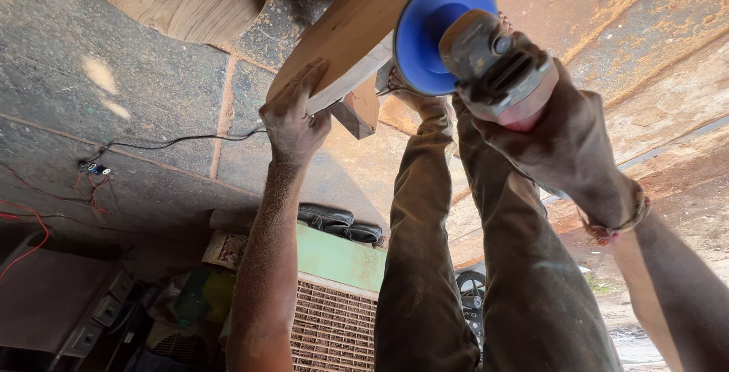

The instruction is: The person uses an angle grinder with a sanding disc to smooth the surface of a circular wooden piece. They hold the wood steady with one hand while operating the tool with the other, moving it across the surface to remove roughness.

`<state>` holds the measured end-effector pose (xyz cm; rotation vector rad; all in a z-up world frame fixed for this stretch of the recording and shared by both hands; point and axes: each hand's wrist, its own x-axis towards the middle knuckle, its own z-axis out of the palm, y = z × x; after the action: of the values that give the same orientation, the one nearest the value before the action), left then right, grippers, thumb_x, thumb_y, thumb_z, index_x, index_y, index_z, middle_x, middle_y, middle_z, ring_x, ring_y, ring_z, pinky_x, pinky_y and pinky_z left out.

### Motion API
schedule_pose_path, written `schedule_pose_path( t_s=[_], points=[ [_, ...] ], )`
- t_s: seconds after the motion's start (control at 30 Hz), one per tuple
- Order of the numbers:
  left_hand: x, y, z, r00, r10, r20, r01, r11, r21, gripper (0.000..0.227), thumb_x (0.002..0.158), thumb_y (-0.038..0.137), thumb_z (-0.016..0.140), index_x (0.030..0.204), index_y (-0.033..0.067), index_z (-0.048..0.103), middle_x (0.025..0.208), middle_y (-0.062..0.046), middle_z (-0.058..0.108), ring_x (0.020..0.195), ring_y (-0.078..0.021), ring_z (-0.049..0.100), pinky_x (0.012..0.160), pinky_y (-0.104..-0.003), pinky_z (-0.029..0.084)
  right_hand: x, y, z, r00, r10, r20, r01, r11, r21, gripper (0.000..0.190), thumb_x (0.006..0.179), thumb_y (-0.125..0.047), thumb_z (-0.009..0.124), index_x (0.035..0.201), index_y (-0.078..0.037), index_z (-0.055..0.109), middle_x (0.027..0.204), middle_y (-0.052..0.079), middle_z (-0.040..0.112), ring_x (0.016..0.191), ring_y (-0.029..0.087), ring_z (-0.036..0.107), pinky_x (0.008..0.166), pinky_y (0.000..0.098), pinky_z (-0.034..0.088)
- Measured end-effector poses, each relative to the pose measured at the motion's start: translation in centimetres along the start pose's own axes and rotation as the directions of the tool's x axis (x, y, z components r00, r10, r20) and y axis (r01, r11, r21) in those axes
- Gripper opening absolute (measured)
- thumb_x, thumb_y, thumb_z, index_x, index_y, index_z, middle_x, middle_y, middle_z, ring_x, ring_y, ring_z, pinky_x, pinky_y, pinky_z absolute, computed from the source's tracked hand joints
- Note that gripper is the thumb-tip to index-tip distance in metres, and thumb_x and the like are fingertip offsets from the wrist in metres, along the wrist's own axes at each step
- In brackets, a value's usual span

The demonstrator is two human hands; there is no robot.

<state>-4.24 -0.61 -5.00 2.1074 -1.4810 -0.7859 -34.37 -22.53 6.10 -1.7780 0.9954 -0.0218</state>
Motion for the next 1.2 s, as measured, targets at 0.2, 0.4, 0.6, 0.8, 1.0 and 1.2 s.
schedule_pose_path(
  t_s=[0.2,0.4,0.6,0.8,1.0,1.2],
  points=[
    [0.3,0.5,-0.2,1.000,0.003,0.000,-0.003,1.000,0.002,0.058,0.085,-0.006,0.068,0.141,0.0086,0.059,0.131,-0.014,0.073,0.122,-0.0302,0.071,0.107,-0.042,0.061,3.0,8.2,-1.4,0.994,0.070,0.079,-0.084,0.976,0.200,0.035,0.089,-0.017,0.082,0.116,-0.002,0.065,0.098,0.020,0.073,0.082,0.028,0.076,0.068,0.0368,0.067],
    [0.1,0.5,-0.5,1.000,-0.005,0.005,0.005,1.000,0.007,0.059,0.082,-0.006,0.070,0.139,0.0081,0.060,0.131,-0.016,0.072,0.123,-0.0307,0.070,0.106,-0.042,0.061,1.5,7.4,-1.7,0.992,0.074,0.099,-0.087,0.987,0.138,0.042,0.093,-0.018,0.083,0.122,0.004,0.062,0.101,0.018,0.072,0.084,0.025,0.075,0.070,0.0340,0.066],
    [0.7,0.6,-0.4,1.000,-0.005,-0.002,0.005,1.000,-0.002,0.056,0.085,-0.006,0.071,0.138,0.0080,0.061,0.131,-0.015,0.073,0.124,-0.0305,0.070,0.107,-0.043,0.061,-0.4,-2.4,-0.6,0.994,-0.076,0.074,0.077,0.997,-0.004,0.063,0.081,-0.013,0.083,0.131,0.010,0.053,0.095,0.021,0.071,0.075,0.031,0.075,0.064,0.0363,0.065],
    [0.2,0.2,-0.1,1.000,-0.008,0.003,0.008,1.000,-0.018,0.051,0.090,0.000,0.077,0.137,0.0086,0.062,0.129,-0.015,0.073,0.124,-0.0311,0.070,0.107,-0.044,0.061,0.5,-4.2,0.5,0.978,0.121,0.170,-0.106,0.990,-0.095,0.061,0.077,-0.022,0.091,0.121,0.004,0.057,0.080,0.016,0.071,0.063,0.029,0.074,0.056,0.0400,0.062],
    [0.0,0.2,-0.2,1.000,-0.015,-0.001,0.015,1.000,-0.003,0.051,0.090,0.000,0.076,0.138,0.0077,0.062,0.130,-0.015,0.073,0.124,-0.0316,0.070,0.108,-0.044,0.060,1.8,1.1,-0.9,0.997,-0.074,0.031,0.074,0.997,-0.004,0.068,0.085,-0.020,0.087,0.134,0.009,0.050,0.102,0.020,0.072,0.085,0.032,0.075,0.069,0.0377,0.065],
    [-0.7,-0.1,-0.6,0.999,-0.048,0.002,0.048,0.998,-0.047,0.054,0.088,0.002,0.077,0.139,0.0081,0.061,0.131,-0.016,0.072,0.122,-0.0312,0.071,0.106,-0.042,0.061,3.7,10.2,-2.1,0.988,0.060,0.144,-0.083,0.984,0.157,0.040,0.094,-0.015,0.084,0.122,0.006,0.066,0.109,0.020,0.074,0.091,0.027,0.076,0.079,0.0348,0.065]
  ],
)
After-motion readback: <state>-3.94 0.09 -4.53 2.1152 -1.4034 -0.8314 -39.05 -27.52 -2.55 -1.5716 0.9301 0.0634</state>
